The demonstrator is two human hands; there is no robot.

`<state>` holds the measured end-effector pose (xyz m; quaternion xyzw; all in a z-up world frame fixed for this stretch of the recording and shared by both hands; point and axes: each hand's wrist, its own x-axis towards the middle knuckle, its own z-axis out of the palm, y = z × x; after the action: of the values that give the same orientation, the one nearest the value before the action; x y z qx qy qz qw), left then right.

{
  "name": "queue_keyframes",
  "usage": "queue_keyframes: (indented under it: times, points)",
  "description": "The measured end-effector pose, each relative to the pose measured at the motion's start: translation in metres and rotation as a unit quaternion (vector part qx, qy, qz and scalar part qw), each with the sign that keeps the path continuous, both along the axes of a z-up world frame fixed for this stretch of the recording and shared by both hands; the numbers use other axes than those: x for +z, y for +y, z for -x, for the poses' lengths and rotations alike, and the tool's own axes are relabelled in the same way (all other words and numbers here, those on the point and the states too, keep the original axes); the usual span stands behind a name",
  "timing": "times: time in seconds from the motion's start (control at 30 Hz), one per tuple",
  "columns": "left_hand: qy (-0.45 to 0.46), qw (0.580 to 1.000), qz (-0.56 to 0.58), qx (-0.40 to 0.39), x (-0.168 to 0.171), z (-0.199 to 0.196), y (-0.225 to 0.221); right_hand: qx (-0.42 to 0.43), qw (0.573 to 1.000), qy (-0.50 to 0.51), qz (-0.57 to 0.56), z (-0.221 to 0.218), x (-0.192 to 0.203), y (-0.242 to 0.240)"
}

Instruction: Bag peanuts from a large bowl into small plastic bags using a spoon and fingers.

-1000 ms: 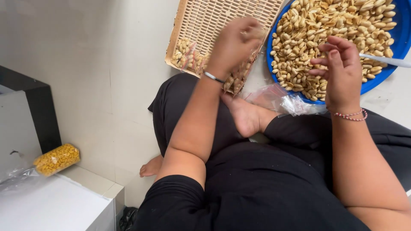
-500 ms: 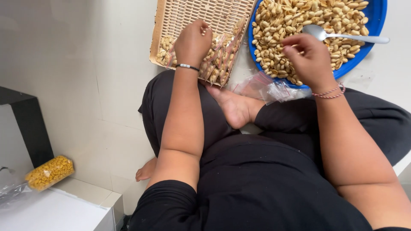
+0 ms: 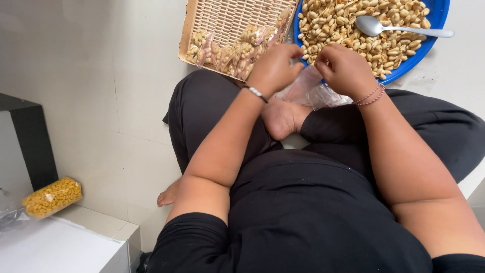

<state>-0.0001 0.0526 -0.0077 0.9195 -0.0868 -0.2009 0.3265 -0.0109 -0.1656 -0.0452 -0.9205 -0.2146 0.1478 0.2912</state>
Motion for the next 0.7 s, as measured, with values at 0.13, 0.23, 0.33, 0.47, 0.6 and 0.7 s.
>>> queue_keyframes:
  times: [0.13,0.23,0.33,0.47,0.6,0.7]
  points:
    - [0.038,0.999,-0.002,-0.021,-0.017,0.014,-0.024,-0.05,0.988,0.135,-0.049,-0.006,0.018,-0.003]
    - [0.045,0.999,0.004,0.004,-0.032,0.015,-0.024,-0.074,0.98,0.153,-0.102,-0.006,0.031,-0.004]
    - [0.074,0.996,0.05,0.014,-0.033,0.01,-0.018,-0.113,0.973,0.14,-0.144,-0.008,0.025,-0.004]
    - [0.06,0.988,0.129,0.054,-0.055,0.009,-0.012,-0.118,0.949,0.22,-0.193,-0.007,0.021,-0.003]
    - [0.127,0.975,0.162,0.085,-0.046,0.009,-0.013,-0.09,0.978,0.115,-0.149,-0.01,0.005,-0.013]
    - [0.146,0.977,0.148,0.04,-0.052,0.01,-0.008,-0.092,0.986,0.09,-0.109,-0.014,0.008,-0.021]
